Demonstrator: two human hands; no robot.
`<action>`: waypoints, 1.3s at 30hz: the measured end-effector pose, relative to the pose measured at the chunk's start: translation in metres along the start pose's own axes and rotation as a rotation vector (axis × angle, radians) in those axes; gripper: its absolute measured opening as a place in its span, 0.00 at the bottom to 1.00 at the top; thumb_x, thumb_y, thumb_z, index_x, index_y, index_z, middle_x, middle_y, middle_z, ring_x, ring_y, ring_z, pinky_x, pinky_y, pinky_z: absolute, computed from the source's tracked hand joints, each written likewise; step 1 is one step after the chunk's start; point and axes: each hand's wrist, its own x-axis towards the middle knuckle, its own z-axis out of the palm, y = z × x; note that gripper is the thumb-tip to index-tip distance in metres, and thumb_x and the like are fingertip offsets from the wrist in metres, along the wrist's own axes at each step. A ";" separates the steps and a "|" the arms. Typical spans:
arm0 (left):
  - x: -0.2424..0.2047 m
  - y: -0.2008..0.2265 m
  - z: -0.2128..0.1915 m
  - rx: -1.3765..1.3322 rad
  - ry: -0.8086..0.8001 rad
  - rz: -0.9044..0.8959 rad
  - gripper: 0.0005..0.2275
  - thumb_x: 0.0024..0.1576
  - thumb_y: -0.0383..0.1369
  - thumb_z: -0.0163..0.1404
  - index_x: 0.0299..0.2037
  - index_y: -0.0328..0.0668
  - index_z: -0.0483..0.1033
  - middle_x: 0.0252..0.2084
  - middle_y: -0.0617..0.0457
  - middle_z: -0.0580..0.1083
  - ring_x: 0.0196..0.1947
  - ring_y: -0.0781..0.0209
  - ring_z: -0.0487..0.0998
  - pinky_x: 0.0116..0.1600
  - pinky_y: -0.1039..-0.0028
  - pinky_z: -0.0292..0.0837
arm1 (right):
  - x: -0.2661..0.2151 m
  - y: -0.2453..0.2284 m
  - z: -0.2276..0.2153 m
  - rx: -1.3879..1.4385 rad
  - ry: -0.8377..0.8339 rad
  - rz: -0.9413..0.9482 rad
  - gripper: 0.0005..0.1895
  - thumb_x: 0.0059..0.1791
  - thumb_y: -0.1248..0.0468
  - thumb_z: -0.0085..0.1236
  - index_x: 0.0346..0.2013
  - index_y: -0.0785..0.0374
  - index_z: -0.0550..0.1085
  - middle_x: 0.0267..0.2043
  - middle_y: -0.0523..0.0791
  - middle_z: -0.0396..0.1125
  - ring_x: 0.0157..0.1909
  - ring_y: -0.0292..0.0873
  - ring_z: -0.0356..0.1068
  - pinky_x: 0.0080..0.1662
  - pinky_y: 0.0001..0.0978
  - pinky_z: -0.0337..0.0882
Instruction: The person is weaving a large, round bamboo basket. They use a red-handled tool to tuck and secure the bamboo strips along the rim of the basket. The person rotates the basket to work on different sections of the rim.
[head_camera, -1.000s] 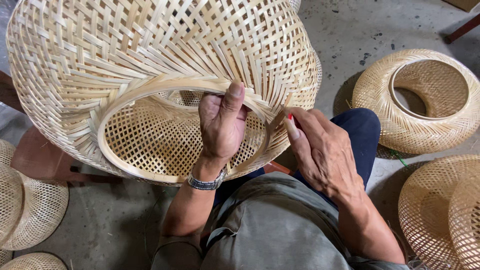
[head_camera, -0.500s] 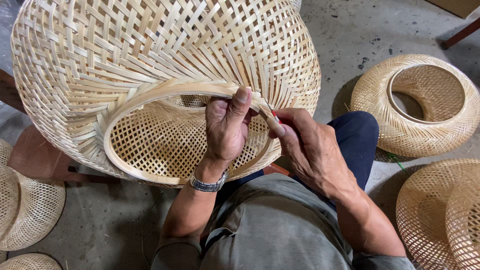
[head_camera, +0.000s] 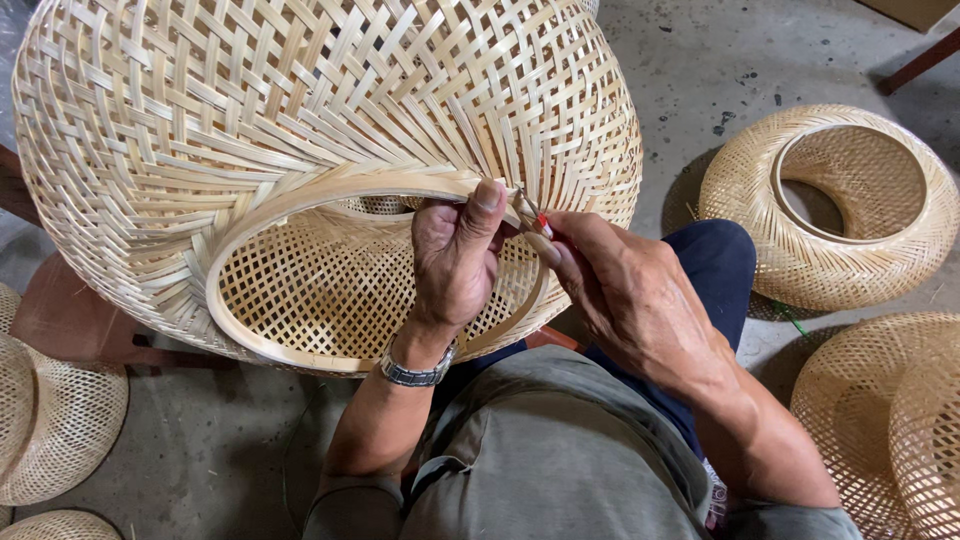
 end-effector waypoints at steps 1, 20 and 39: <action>0.000 0.000 -0.001 0.002 0.009 -0.014 0.14 0.71 0.38 0.50 0.40 0.32 0.76 0.31 0.55 0.74 0.30 0.72 0.72 0.39 0.79 0.68 | 0.000 0.000 0.000 0.000 0.013 -0.024 0.14 0.55 0.64 0.56 0.52 0.70 0.72 0.33 0.55 0.73 0.32 0.51 0.77 0.33 0.39 0.73; 0.007 -0.010 -0.006 0.135 0.044 0.057 0.14 0.70 0.40 0.51 0.39 0.37 0.75 0.31 0.62 0.68 0.28 0.75 0.62 0.36 0.80 0.57 | 0.008 0.008 0.021 0.247 0.118 0.139 0.11 0.59 0.63 0.47 0.51 0.67 0.73 0.27 0.44 0.72 0.22 0.33 0.70 0.27 0.27 0.71; 0.001 -0.006 0.003 -0.064 0.026 0.057 0.12 0.68 0.38 0.50 0.44 0.34 0.75 0.39 0.54 0.74 0.39 0.68 0.73 0.48 0.75 0.73 | 0.004 0.020 0.025 0.549 0.114 0.161 0.12 0.61 0.62 0.42 0.47 0.66 0.72 0.26 0.42 0.69 0.22 0.30 0.66 0.24 0.23 0.67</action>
